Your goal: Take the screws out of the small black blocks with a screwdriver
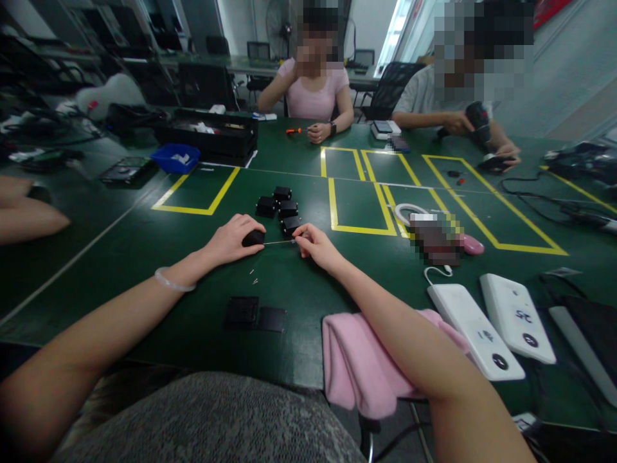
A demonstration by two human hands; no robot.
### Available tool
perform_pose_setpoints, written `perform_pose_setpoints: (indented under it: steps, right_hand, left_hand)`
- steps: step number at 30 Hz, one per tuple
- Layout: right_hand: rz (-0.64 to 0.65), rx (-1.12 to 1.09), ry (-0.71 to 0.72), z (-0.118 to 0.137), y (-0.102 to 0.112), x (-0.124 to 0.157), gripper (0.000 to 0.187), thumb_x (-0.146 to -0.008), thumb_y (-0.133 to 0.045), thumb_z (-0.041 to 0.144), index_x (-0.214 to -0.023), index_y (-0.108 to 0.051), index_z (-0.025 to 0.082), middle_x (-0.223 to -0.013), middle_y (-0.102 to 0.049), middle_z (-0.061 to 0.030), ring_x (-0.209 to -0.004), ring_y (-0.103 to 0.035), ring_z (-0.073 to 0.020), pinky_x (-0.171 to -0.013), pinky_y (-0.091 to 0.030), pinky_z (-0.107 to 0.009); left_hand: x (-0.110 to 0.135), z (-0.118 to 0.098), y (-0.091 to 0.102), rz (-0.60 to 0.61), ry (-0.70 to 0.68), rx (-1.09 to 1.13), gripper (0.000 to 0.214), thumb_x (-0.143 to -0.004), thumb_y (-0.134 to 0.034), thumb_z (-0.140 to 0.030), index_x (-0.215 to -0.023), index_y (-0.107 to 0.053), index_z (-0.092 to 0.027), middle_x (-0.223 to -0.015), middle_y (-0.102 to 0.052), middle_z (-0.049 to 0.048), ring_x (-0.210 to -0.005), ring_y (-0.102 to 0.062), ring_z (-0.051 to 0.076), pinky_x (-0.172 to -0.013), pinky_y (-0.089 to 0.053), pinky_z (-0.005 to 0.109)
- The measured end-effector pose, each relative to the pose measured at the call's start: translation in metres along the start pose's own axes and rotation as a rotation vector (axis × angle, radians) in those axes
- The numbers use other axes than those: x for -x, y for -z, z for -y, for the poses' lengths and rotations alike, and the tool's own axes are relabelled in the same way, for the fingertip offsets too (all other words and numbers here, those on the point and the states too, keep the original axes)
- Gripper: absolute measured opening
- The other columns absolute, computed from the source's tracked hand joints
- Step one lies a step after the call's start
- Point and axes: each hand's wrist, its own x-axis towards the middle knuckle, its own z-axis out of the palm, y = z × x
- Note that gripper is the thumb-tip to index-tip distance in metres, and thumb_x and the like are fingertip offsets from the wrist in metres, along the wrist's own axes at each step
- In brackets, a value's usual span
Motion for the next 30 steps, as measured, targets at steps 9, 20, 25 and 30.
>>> perform_pose_setpoints:
  steps: [9,20,25,30]
  right_hand:
    - [0.013,-0.019,-0.001,0.0002,-0.0006,0.0004,0.025,-0.091,-0.061,0.044,-0.095,-0.056,0.02,-0.053,-0.047,0.0096,-0.049,-0.047,-0.0108,-0.056,-0.038,-0.026]
    - [0.016,-0.021,-0.004,-0.0008,-0.0006,-0.0005,0.023,-0.09,-0.06,0.042,-0.093,-0.056,0.02,-0.051,-0.045,0.0099,-0.049,-0.047,-0.0109,-0.056,-0.04,-0.026]
    - [-0.017,-0.005,-0.008,-0.0003,-0.0006,-0.0001,0.022,-0.086,-0.066,0.037,-0.096,-0.055,0.021,-0.056,-0.051,0.0089,-0.051,-0.05,-0.0111,-0.055,-0.039,-0.026]
    - [-0.014,-0.009,-0.007,-0.0003,-0.0011,-0.0003,0.023,-0.09,-0.063,0.041,-0.095,-0.055,0.021,-0.054,-0.049,0.0088,-0.05,-0.049,-0.011,-0.054,-0.039,-0.025]
  left_hand:
    - [-0.0004,-0.0004,0.001,0.007,0.004,0.001,0.032,-0.09,-0.069,-0.034,-0.119,-0.061,-0.022,-0.119,-0.062,0.0086,-0.111,-0.055,0.029,-0.077,-0.054,0.037]
    - [-0.0004,-0.0012,0.0026,0.013,0.007,0.006,0.032,-0.09,-0.068,-0.034,-0.119,-0.061,-0.023,-0.119,-0.062,0.0091,-0.111,-0.055,0.029,-0.078,-0.055,0.037]
    - [-0.0002,-0.001,0.0023,0.016,0.005,0.01,0.032,-0.09,-0.068,-0.034,-0.119,-0.061,-0.022,-0.119,-0.063,0.0093,-0.111,-0.055,0.029,-0.078,-0.054,0.038]
    - [0.0,-0.0001,0.0001,-0.004,0.0,0.002,0.032,-0.09,-0.069,-0.034,-0.119,-0.061,-0.023,-0.118,-0.063,0.0088,-0.111,-0.055,0.028,-0.08,-0.054,0.038]
